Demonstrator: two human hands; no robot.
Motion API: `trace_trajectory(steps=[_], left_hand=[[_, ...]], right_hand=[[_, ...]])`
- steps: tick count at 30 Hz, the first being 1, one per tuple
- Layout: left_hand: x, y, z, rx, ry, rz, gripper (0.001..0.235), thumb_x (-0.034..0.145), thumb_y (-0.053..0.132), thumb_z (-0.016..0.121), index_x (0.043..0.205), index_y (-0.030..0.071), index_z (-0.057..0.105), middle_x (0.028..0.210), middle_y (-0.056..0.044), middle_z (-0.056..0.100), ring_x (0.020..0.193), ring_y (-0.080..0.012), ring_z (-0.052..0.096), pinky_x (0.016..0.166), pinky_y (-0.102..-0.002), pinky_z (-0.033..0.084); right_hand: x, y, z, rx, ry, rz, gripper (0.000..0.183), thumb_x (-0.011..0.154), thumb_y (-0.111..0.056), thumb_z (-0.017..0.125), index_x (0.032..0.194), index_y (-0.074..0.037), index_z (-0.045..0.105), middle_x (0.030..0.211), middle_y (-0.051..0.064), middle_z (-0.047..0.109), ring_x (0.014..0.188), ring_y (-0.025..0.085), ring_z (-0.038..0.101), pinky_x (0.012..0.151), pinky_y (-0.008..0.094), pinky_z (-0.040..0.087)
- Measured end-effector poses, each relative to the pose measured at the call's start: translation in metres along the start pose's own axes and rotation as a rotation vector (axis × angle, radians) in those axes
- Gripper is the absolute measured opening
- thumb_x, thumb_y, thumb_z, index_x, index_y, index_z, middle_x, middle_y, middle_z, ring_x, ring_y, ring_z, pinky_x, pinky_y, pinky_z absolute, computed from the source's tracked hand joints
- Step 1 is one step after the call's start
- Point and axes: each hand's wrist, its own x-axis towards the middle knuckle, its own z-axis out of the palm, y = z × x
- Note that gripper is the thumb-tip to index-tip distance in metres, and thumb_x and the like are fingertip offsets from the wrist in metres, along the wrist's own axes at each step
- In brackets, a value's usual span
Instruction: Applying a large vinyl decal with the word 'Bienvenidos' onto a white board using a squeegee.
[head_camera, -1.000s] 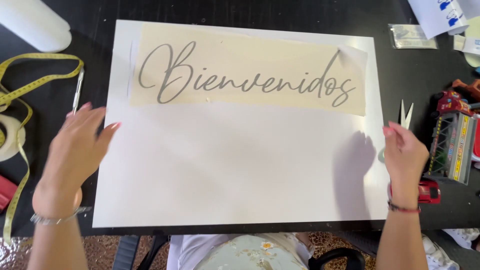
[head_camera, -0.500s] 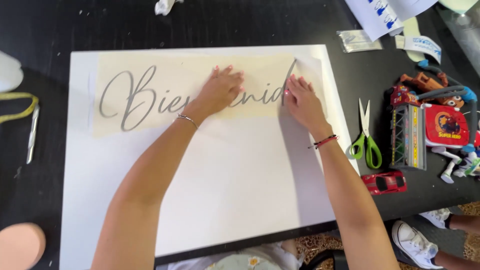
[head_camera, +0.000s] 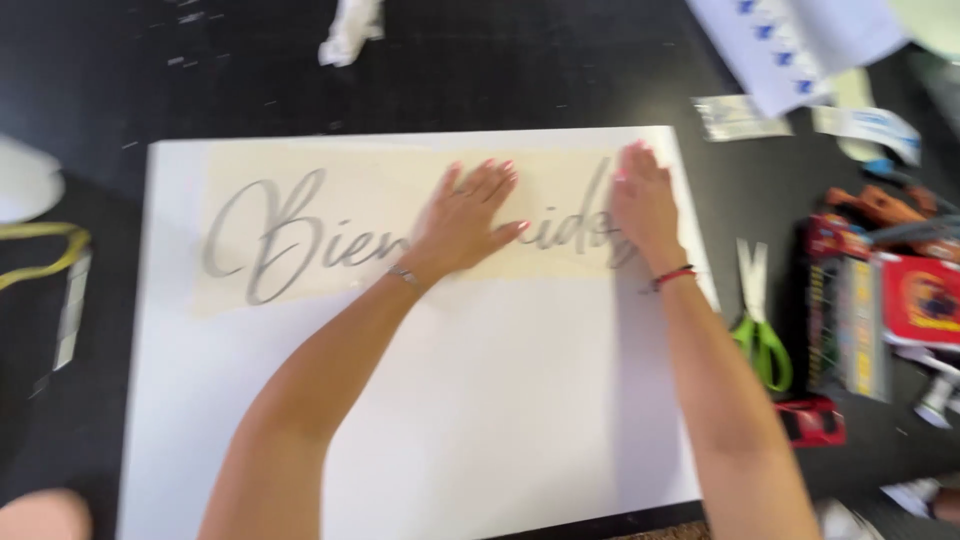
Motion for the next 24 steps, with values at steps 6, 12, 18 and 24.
trace_trajectory(steps=[6,12,18,24], left_hand=[[-0.045,-0.057,-0.030,0.032,-0.070,-0.247,0.076,0.108,0.060,0.033,0.166,0.011,0.029,0.174,-0.008,0.027,0.162,-0.0217,0.020,0.130,-0.058,0.005],[-0.140,-0.208,-0.062,0.091,0.049,-0.574,0.071,0.108,0.047,0.035,0.162,0.002,0.028,0.171,-0.012,0.027,0.158,-0.0247,0.022,0.124,-0.062,0.010],[-0.149,-0.189,-0.091,0.197,0.114,-0.543,0.064,0.107,0.032,0.030,0.157,-0.008,0.034,0.163,-0.020,0.040,0.155,-0.0250,0.029,0.118,-0.074,-0.009],[-0.112,-0.124,-0.069,0.287,-0.034,-0.330,0.066,0.108,0.040,0.029,0.159,-0.001,0.036,0.169,-0.012,0.035,0.159,-0.0184,0.022,0.121,-0.072,-0.011]], right_hand=[[0.004,0.005,-0.011,0.142,-0.071,0.061,0.053,0.110,-0.024,0.050,0.154,0.004,0.058,0.155,0.027,0.057,0.145,0.041,0.049,0.115,0.057,0.036],[0.016,-0.035,-0.070,0.324,-0.338,0.249,0.060,0.112,-0.026,0.026,0.161,0.006,0.038,0.169,0.024,0.031,0.157,0.038,0.023,0.126,0.051,0.011],[0.018,-0.045,-0.073,0.276,-0.299,0.226,0.058,0.113,-0.023,0.029,0.159,0.008,0.042,0.166,0.029,0.035,0.154,0.043,0.026,0.125,0.056,0.014],[0.014,-0.040,-0.064,0.281,-0.253,0.200,0.055,0.114,-0.022,0.031,0.159,0.007,0.044,0.166,0.028,0.037,0.154,0.043,0.027,0.124,0.056,0.014]])
